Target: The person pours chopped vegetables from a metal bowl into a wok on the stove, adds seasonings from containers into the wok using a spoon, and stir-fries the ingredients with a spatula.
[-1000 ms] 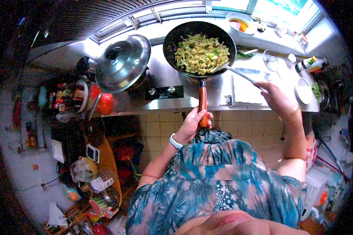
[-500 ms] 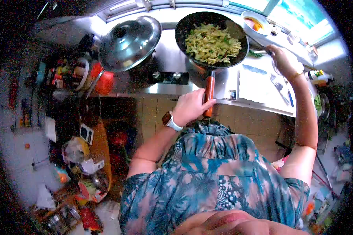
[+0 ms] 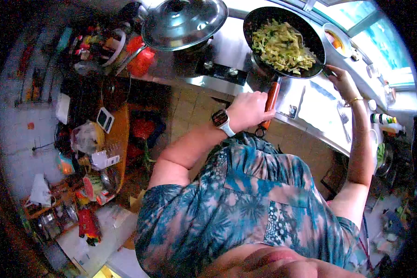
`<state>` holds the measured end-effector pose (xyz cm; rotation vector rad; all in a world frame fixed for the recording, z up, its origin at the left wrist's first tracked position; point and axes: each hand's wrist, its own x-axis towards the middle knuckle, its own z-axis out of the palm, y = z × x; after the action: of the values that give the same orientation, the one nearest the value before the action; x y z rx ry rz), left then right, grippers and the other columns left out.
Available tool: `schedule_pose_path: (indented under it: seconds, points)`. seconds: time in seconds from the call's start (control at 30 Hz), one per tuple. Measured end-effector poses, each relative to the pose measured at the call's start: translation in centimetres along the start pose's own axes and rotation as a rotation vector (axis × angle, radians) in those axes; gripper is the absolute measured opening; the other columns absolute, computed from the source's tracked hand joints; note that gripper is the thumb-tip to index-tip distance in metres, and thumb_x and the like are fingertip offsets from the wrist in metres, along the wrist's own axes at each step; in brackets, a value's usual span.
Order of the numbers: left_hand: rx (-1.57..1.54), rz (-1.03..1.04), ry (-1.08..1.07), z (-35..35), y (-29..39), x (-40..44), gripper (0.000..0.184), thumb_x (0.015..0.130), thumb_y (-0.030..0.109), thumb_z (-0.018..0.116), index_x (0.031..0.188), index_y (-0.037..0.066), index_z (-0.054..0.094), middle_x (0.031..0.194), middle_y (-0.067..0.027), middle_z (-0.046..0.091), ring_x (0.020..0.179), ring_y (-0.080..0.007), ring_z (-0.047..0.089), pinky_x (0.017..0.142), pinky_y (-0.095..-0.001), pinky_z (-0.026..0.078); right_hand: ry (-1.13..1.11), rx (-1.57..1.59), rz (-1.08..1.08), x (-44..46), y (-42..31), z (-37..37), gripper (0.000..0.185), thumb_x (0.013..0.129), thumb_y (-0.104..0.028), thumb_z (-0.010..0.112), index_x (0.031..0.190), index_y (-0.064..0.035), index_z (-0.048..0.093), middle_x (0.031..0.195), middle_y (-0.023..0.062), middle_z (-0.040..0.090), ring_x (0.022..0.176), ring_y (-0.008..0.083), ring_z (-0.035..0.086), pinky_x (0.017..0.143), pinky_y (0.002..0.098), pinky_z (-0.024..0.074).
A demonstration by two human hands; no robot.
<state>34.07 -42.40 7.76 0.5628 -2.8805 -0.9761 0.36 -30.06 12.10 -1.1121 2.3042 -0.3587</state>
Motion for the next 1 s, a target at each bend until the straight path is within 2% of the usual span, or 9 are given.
schedule_pose_path:
  seconds: [0.07, 0.1, 0.33, 0.43, 0.57, 0.67, 0.83, 0.93, 1.0]
  points:
    - [-0.007, 0.034, 0.039, -0.2, 0.5, -0.1, 0.038, 0.082, 0.038, 0.058, 0.083, 0.001, 0.060, 0.079, -0.0185, 0.063, 0.073, -0.0370, 0.063, 0.068, -0.0462, 0.051, 0.252, -0.124, -0.335, -2.4, -0.5, 0.9, 0.039, 0.085, -0.004, 0.054, 0.124, -0.0066, 0.057, 0.092, 0.0137, 0.069, 0.082, 0.0253, 0.066, 0.075, 0.0354, 0.0499]
    - [-0.028, 0.023, 0.041, 0.0, 0.3, -0.1, 0.038, 0.083, 0.039, 0.058, 0.083, 0.001, 0.059, 0.079, -0.0183, 0.063, 0.073, -0.0370, 0.063, 0.068, -0.0462, 0.051, 0.230, -0.197, -0.173, -5.1, -4.1, 0.4, 0.039, 0.085, -0.005, 0.054, 0.124, -0.0084, 0.058, 0.099, 0.0217, 0.066, 0.090, 0.0331, 0.066, 0.080, 0.0391, 0.0494]
    - [-0.140, -0.064, 0.055, 2.6, -0.9, -1.0, 0.043, 0.088, 0.041, 0.055, 0.101, 0.000, 0.052, 0.083, -0.0228, 0.063, 0.077, -0.0409, 0.062, 0.069, -0.0477, 0.050, 0.263, -0.270, -0.282, -9.1, -7.3, 4.8, 0.046, 0.091, -0.005, 0.044, 0.136, -0.0172, 0.043, 0.084, 0.0256, 0.063, 0.075, 0.0378, 0.063, 0.067, 0.0463, 0.0487]
    - [-0.756, -0.135, 0.033, 5.0, -2.0, -1.3, 0.043, 0.091, 0.031, 0.058, 0.115, -0.002, 0.048, 0.082, -0.0191, 0.064, 0.075, -0.0321, 0.065, 0.068, -0.0401, 0.051, 0.216, -0.562, -0.195, -9.0, -8.1, 5.3, 0.045, 0.090, -0.006, 0.046, 0.133, -0.0194, 0.047, 0.072, 0.0212, 0.063, 0.061, 0.0363, 0.063, 0.055, 0.0467, 0.0482]
    - [-0.875, -0.145, 0.022, 5.5, -1.4, -1.6, 0.040, 0.094, 0.022, 0.055, 0.121, -0.005, 0.043, 0.082, -0.0105, 0.063, 0.073, -0.0156, 0.064, 0.065, -0.0302, 0.051, 0.300, -0.430, -0.284, -5.5, -3.0, 4.1, 0.041, 0.091, -0.010, 0.045, 0.132, -0.0151, 0.049, 0.075, 0.0201, 0.063, 0.068, 0.0346, 0.064, 0.063, 0.0477, 0.0497]
    - [-0.948, -0.146, 0.012, 5.9, -1.3, -1.7, 0.041, 0.095, 0.022, 0.054, 0.123, -0.005, 0.042, 0.082, -0.0098, 0.062, 0.072, -0.0153, 0.063, 0.064, -0.0311, 0.051, 0.233, -0.581, -0.085, -7.0, -5.2, -2.5, 0.040, 0.089, -0.005, 0.051, 0.127, -0.0164, 0.055, 0.096, 0.0220, 0.064, 0.083, 0.0356, 0.065, 0.073, 0.0426, 0.0499]
    - [-1.188, -0.160, -0.031, 5.9, -0.8, -2.2, 0.042, 0.096, 0.018, 0.051, 0.129, -0.004, 0.036, 0.082, -0.0077, 0.060, 0.068, -0.0145, 0.062, 0.059, -0.0278, 0.052, 0.299, -0.341, -0.284, -0.3, 0.9, -10.2, 0.035, 0.088, -0.001, 0.052, 0.121, -0.0109, 0.060, 0.110, 0.0150, 0.065, 0.097, 0.0249, 0.063, 0.085, 0.0355, 0.0469]
    - [-1.331, -0.185, -0.081, 5.5, -0.2, -2.8, 0.035, 0.098, 0.020, 0.049, 0.125, 0.001, 0.039, 0.085, -0.0073, 0.058, 0.070, -0.0150, 0.061, 0.057, -0.0296, 0.054, 0.345, -0.390, -0.594, 6.5, 4.3, -11.8, 0.036, 0.086, -0.001, 0.055, 0.121, -0.0103, 0.061, 0.094, 0.0112, 0.069, 0.081, 0.0228, 0.063, 0.075, 0.0338, 0.0491]
    - [-1.280, -0.161, -0.028, 5.8, 0.1, -3.1, 0.038, 0.098, 0.021, 0.048, 0.129, 0.003, 0.037, 0.084, -0.0074, 0.057, 0.068, -0.0149, 0.060, 0.057, -0.0295, 0.054, 0.181, -0.301, -0.326, 7.1, 0.6, -10.9, 0.037, 0.086, -0.002, 0.056, 0.121, -0.0102, 0.061, 0.092, 0.0111, 0.069, 0.082, 0.0220, 0.063, 0.076, 0.0336, 0.0494]
